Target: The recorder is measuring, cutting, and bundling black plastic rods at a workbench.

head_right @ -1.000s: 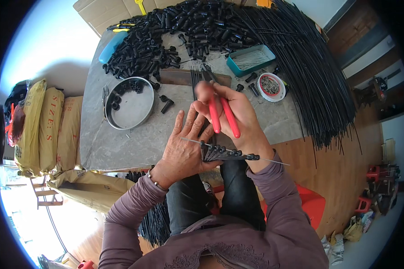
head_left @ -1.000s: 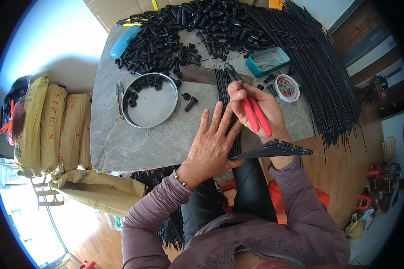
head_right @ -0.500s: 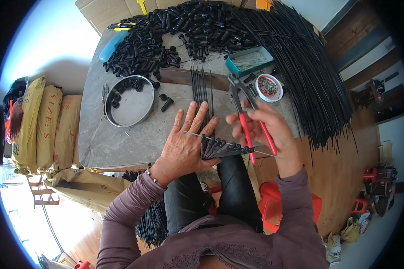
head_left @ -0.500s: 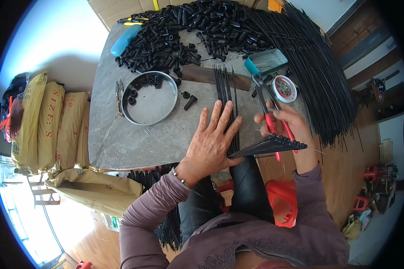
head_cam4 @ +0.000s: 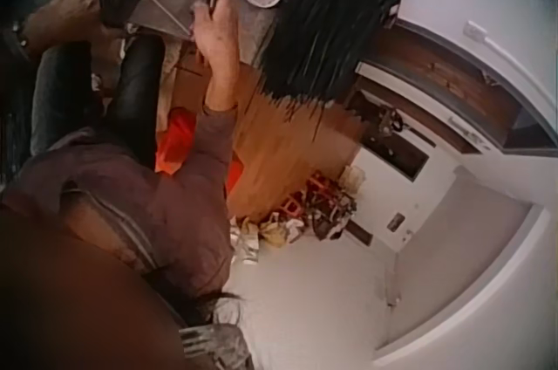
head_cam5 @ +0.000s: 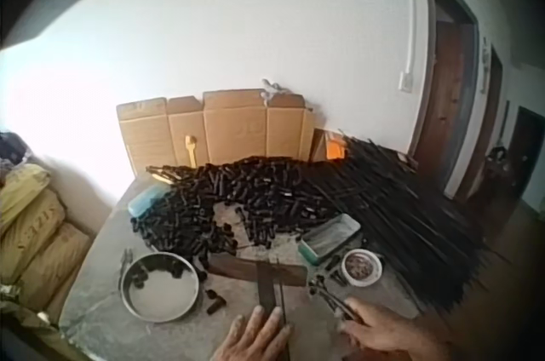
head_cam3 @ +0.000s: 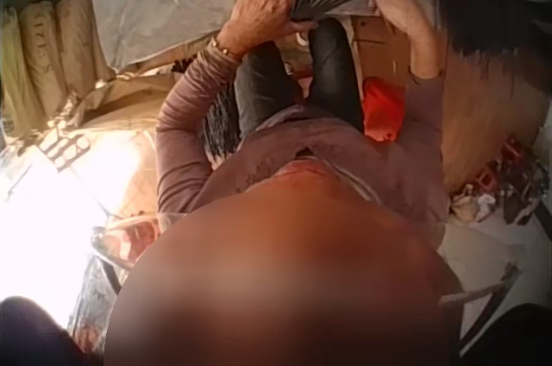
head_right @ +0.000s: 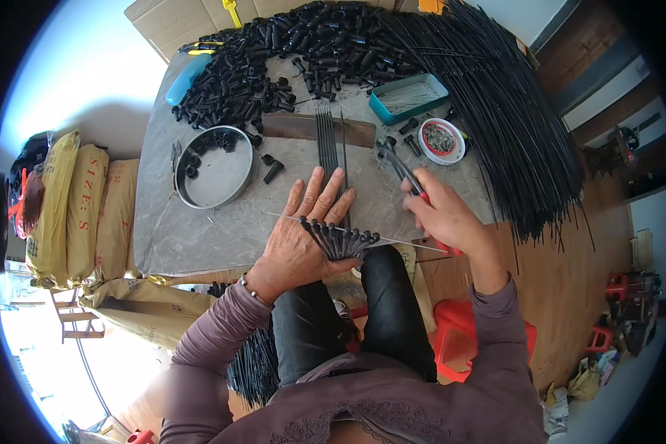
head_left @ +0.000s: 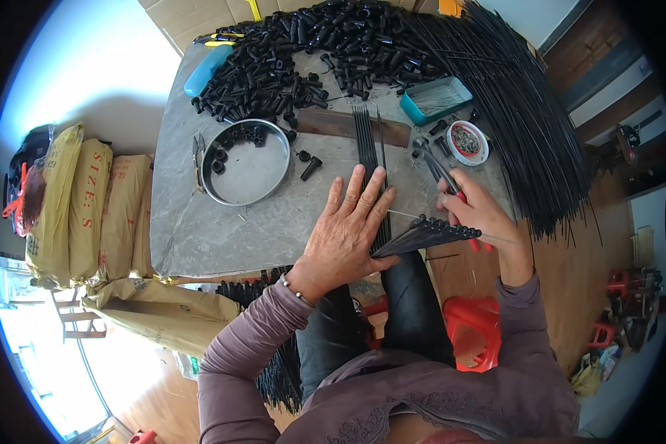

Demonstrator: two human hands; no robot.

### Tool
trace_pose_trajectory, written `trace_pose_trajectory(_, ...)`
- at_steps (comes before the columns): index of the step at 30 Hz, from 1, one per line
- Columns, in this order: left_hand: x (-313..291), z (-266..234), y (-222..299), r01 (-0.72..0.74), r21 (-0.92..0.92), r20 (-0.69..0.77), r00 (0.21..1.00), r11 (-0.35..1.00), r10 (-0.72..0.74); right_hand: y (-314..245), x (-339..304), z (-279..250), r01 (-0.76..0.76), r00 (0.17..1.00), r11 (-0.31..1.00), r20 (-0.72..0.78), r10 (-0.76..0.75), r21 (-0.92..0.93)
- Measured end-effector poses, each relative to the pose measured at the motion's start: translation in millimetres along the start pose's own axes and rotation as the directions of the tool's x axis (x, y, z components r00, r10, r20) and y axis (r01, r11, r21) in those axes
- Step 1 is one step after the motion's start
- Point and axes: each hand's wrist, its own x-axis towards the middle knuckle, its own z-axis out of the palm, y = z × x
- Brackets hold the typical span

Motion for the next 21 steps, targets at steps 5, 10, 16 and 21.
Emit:
trace_pose_trajectory(5, -2, 3, -2, -0.004, 0.016, 0.0, 1.0, 1.0, 0.004, -1, -14, 2, 0.211, 0.967, 0.787, 0.007, -0.254, -0.579)
trace_pose_trajectory(10, 0, 0, 0, -0.01, 0.023, 0.036, 0.999, 1.0, 0.01, 0, -13, 10, 0.286, 0.887, 0.61, -0.036, -0.46, -0.739)
trace_pose_trajectory(16, 0, -3, -1, -0.01, 0.021, 0.056, 0.998, 1.0, 0.009, 8, -10, 10, 0.3, 0.852, 0.545, -0.037, -0.522, -0.783)
trace_pose_trajectory(21, 0, -3, 0, -0.023, 0.057, 0.042, 0.999, 0.998, 0.021, 15, -8, 9, 0.304, 0.786, 0.504, -0.086, -0.612, -0.809)
